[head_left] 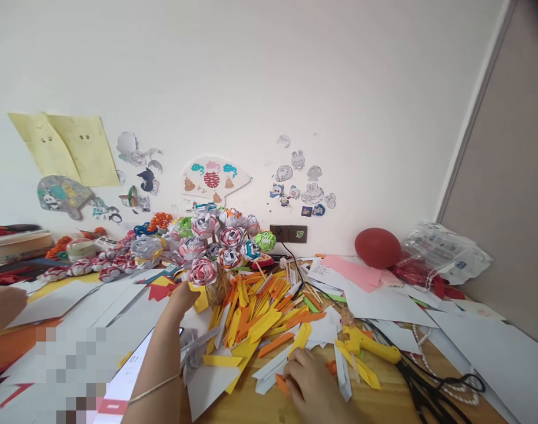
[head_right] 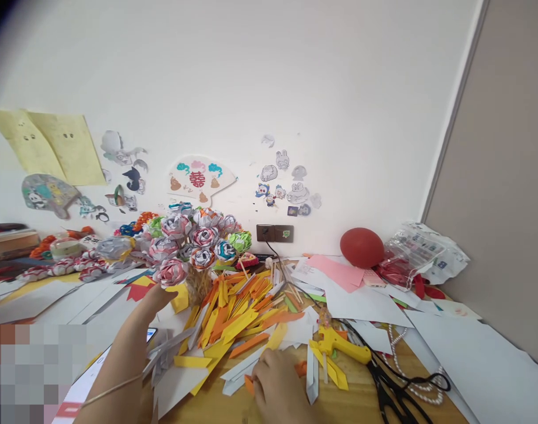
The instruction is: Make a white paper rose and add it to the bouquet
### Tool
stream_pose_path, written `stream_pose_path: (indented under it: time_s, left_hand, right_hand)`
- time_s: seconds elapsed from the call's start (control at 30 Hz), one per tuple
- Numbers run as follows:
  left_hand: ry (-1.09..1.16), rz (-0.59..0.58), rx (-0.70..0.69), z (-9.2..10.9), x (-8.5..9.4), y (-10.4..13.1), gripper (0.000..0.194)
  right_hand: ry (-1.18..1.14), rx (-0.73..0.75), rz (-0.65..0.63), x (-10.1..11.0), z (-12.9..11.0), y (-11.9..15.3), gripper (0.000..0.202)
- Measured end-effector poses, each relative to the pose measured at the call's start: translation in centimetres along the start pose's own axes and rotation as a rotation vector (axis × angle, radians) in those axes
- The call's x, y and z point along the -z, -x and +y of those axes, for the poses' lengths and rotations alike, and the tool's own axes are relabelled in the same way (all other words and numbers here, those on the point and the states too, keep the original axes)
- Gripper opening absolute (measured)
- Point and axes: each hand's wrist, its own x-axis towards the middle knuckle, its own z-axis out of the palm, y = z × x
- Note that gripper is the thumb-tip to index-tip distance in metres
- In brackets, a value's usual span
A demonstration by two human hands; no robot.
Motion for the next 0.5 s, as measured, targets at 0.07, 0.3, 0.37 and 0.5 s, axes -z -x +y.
stream_pose_path:
  time_s: [0.07, 0.3, 0.37, 0.5]
  left_hand:
    - [-0.075, -0.049, 0.008, -0.2, 0.1, -0.4, 0.020]
    - [-0.220, -0.142, -0.012, 0.9, 0.5, 0.2, 0.013]
    - [-0.242, -0.142, -0.012, 1.3, 1.1, 0.6, 0.011]
    - [-0.246, -0.098, -0.043, 2.1, 2.4, 1.6, 0.004]
  right_hand:
    - [0.006, 0.003, 0.007, 0.0, 0.0, 0.0, 0.020]
    - [-0.013, 0.013, 0.024, -0.3, 0.3, 0.0, 0.021]
    - [-0.017, 0.011, 0.025, -0.4, 0.4, -0.1, 0.021]
    - [-0.034, 0.015, 0.030, -0.6, 0.5, -0.3, 0.019]
